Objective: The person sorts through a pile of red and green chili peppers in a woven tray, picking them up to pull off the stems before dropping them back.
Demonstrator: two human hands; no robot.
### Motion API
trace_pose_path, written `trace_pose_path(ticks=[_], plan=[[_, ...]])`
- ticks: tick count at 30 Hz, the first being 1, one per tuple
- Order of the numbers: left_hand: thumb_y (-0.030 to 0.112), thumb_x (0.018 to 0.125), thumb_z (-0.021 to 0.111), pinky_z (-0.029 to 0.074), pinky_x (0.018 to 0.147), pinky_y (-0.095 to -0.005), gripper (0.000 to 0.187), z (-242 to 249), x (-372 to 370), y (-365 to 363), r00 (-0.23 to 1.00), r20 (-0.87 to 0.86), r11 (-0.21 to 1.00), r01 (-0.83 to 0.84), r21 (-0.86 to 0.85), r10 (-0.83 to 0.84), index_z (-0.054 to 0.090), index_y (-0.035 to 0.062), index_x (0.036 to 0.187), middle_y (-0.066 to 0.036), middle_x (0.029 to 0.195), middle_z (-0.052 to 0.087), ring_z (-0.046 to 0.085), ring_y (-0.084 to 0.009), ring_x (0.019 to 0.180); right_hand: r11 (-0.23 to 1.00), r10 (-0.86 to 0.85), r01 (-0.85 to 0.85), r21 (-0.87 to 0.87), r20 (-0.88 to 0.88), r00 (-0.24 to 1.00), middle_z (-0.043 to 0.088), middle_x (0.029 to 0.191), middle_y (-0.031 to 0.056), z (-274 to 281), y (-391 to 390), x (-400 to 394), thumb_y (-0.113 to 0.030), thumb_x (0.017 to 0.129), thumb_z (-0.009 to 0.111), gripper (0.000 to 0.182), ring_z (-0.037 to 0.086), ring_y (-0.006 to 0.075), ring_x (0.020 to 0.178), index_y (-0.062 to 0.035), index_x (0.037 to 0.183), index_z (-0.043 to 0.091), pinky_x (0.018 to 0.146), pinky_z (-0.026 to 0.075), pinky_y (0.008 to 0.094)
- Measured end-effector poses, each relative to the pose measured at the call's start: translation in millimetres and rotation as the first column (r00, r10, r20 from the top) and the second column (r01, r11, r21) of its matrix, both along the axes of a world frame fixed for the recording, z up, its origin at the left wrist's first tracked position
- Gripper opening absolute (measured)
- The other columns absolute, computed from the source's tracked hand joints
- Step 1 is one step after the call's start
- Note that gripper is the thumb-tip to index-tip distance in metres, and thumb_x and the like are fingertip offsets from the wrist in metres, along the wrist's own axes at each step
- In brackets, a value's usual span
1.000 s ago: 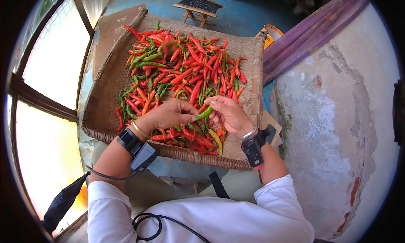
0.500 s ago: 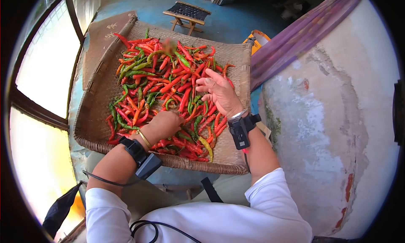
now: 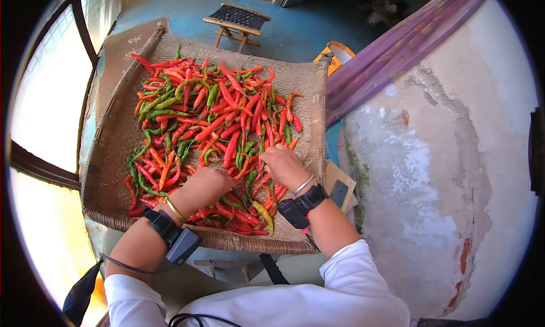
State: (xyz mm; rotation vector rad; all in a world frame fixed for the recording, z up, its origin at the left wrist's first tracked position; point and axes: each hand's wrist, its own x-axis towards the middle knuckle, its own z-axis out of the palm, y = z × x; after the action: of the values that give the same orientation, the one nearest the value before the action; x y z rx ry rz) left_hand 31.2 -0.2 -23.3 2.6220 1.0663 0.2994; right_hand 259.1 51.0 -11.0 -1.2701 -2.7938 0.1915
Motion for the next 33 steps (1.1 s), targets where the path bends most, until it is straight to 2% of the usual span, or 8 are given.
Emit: trace_pose_path(ticks=[6,13,22,24,26,28,30,33], plan=[[0.016,0.076,0.055,0.047,0.058,-0.037,0.011,8.3,3.2,-0.7,0.98,0.194,0.995,-0.027,-0.096,0.046,0.061,0.0083,0.081,-0.009,0.07,0.058,0.058,-0.027,0.065,0.995,0.035,-0.028,-0.092,0.077,0.996,0.05,0.084,0.0097,-9.1,-6.4,-6.3,-0.001,0.068,0.054,0.027,0.049,0.0257,0.088,-0.0077,0.094,0.059,0.074,0.043,0.0349],[0.016,0.075,0.053,0.047,0.054,-0.0355,0.008,9.1,1.7,-3.6,0.962,0.268,0.994,-0.012,-0.107,0.041,0.059,0.0105,0.075,-0.007,0.065,0.057,0.059,-0.025,0.063,0.994,0.034,-0.022,-0.111,0.105,0.994,0.055,0.069,0.0113,-13.9,-6.6,-13.8,-0.004,0.067,0.054,0.005,0.056,0.0295,0.072,-0.0045,0.072,0.055,0.065,0.046,0.0394],[0.016,0.071,0.06,0.048,0.059,-0.0354,0.014,25.1,-13.0,-5.8,0.979,-0.16,0.982,-0.146,-0.124,0.125,0.062,0.0093,0.083,-0.006,0.072,0.059,0.059,-0.0248,0.067,0.974,0.068,-0.127,-0.187,-0.293,0.954,0.054,0.068,0.0102,29.8,-30.0,-37.3,-0.012,0.073,0.058,0.009,0.055,0.0287,0.068,-0.0056,0.076,0.053,0.06,0.044,0.0387],[0.013,0.067,0.062,0.047,0.066,-0.0346,0.02,30.6,-10.8,-8.3,0.921,0.29,0.955,-0.289,0.066,0.259,0.057,0.0059,0.085,-0.008,0.079,0.058,0.058,-0.0238,0.075,0.946,0.11,-0.23,-0.227,-0.441,0.891,0.054,0.069,0.009,36.5,-36.7,-42.3,-0.011,0.073,0.058,0.01,0.055,0.0275,0.068,-0.0052,0.078,0.053,0.06,0.044,0.0372],[0.012,0.065,0.064,0.047,0.068,-0.035,0.024,45.3,-7.1,-7.6,0.91,0.367,0.97,-0.234,0.065,0.195,0.056,0.0053,0.088,-0.009,0.081,0.057,0.057,-0.0247,0.078,0.921,0.124,-0.269,-0.28,-0.444,0.887,0.056,0.073,0.0079,44.8,-43.3,-45.7,-0.01,0.074,0.059,0.01,0.057,0.025,0.07,-0.005,0.08,0.054,0.061,0.045,0.0339],[0.011,0.064,0.066,0.046,0.071,-0.0354,0.029,44.1,-7.3,-6.6,0.888,0.442,0.982,-0.178,0.069,0.13,0.056,0.0047,0.09,-0.01,0.084,0.057,0.056,-0.0255,0.081,0.789,-0.031,-0.374,-0.488,-0.639,0.769,0.057,0.075,0.0089,51.0,-46.4,-47.7,-0.009,0.074,0.058,0.012,0.058,0.0246,0.072,-0.0057,0.085,0.053,0.064,0.045,0.0324],[0.012,0.066,0.066,0.045,0.07,-0.0367,0.026,31.1,-9.0,-7.3,0.871,0.486,0.983,0.021,-0.182,0.071,0.055,0.0042,0.088,-0.011,0.082,0.057,0.056,-0.0277,0.079,0.76,-0.055,-0.39,-0.52,-0.649,0.759,0.059,0.079,0.0076,52.4,-44.3,-41.4,-0.009,0.079,0.057,0.013,0.059,0.0189,0.074,-0.0051,0.091,0.054,0.068,0.046,0.0287],[0.01,0.071,0.064,0.045,0.068,-0.0365,0.02,35.4,-8.8,-9.1,0.821,0.534,0.941,-0.007,-0.34,0.199,0.054,0.0028,0.087,-0.012,0.078,0.056,0.055,-0.0301,0.075,0.469,-0.576,-0.498,-0.729,-0.68,0.453,0.058,0.078,0.0066,52.4,-40.4,-32.1,-0.015,0.087,0.052,0.012,0.057,0.0173,0.076,-0.003,0.09,0.052,0.073,0.046,0.03]])
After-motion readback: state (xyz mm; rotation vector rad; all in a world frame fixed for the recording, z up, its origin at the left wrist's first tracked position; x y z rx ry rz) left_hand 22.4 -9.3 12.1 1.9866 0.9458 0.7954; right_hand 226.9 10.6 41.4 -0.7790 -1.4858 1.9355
